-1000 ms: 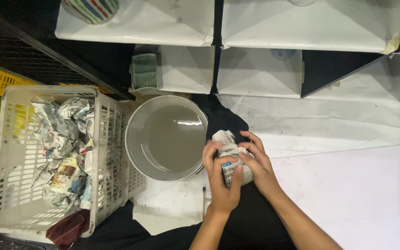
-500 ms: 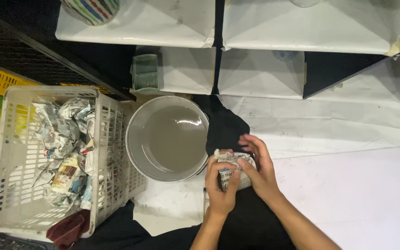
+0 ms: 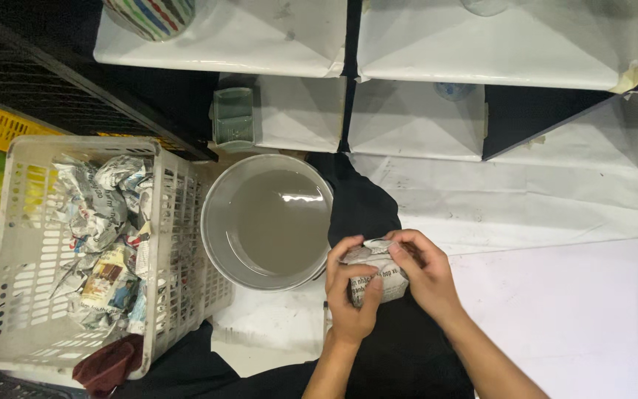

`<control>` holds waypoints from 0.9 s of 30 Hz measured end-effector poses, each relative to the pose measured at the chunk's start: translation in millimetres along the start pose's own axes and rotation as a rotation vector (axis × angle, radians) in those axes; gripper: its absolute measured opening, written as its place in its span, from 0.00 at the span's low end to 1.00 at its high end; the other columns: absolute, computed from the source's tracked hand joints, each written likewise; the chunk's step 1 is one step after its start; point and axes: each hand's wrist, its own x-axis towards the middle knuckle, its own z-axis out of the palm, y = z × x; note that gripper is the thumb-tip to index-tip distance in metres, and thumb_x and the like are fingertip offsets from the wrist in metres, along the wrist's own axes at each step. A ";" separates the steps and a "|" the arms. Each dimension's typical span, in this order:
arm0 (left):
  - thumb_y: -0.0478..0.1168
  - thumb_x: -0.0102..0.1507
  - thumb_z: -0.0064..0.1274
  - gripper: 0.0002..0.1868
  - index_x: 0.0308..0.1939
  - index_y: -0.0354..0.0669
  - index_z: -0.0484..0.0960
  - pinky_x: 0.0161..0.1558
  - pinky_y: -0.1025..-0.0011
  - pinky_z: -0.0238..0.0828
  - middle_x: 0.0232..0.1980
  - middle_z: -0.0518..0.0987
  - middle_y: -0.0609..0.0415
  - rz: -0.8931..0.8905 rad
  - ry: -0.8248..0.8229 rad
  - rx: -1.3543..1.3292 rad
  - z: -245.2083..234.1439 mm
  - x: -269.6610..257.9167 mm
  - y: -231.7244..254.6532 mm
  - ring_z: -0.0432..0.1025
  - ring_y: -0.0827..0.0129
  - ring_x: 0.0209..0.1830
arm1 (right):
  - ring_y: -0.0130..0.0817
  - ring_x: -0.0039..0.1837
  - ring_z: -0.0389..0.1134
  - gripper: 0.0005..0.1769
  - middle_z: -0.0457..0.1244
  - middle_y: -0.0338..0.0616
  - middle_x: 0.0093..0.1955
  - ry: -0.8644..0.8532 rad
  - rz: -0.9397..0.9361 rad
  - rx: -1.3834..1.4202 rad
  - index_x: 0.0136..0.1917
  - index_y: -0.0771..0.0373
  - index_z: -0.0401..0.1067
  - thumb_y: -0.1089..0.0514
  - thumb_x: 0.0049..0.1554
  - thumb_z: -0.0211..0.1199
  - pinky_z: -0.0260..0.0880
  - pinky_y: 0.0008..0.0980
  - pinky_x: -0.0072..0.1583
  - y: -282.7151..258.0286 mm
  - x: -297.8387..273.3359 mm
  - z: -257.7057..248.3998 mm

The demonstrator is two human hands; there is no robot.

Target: The person wraps small ceramic items, including a white bowl and a blue-and-white patterned cup, using newspaper. They fold the paper around each item and place the wrapped objects into a white plastic basket.

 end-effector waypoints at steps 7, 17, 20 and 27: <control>0.32 0.65 0.54 0.28 0.65 0.29 0.59 0.63 0.61 0.65 0.55 0.75 0.43 -0.125 0.077 -0.110 14.7 2.2 11.4 0.69 0.58 0.57 | 0.39 0.61 0.71 0.10 0.69 0.58 0.62 -0.001 -0.158 0.312 0.52 0.68 0.68 0.59 0.68 0.52 0.73 0.38 0.64 2.0 -15.2 22.0; 0.33 0.66 0.58 0.03 0.43 0.37 0.82 0.63 0.62 0.69 0.51 0.82 0.49 -0.198 0.184 -0.048 6.4 12.8 22.7 0.73 0.58 0.59 | 0.37 0.60 0.73 0.15 0.70 0.54 0.57 0.014 -0.518 -0.162 0.55 0.72 0.75 0.60 0.67 0.51 0.73 0.32 0.62 -28.8 -7.2 54.9; 0.34 0.66 0.60 0.07 0.44 0.40 0.78 0.66 0.58 0.68 0.56 0.77 0.49 -0.166 0.193 -0.031 -6.1 15.0 25.7 0.71 0.56 0.63 | 0.31 0.53 0.72 0.16 0.71 0.50 0.52 0.044 -0.364 -0.127 0.51 0.73 0.77 0.60 0.67 0.52 0.72 0.28 0.56 -32.3 -3.5 74.8; 0.38 0.54 0.63 0.24 0.51 0.38 0.72 0.70 0.48 0.55 0.60 0.73 0.40 0.151 0.038 0.204 -82.5 29.4 33.0 0.64 0.45 0.66 | 0.29 0.42 0.66 0.18 0.68 0.46 0.42 -0.104 0.144 0.268 0.50 0.75 0.77 0.56 0.68 0.55 0.66 0.27 0.44 -26.6 4.9 119.4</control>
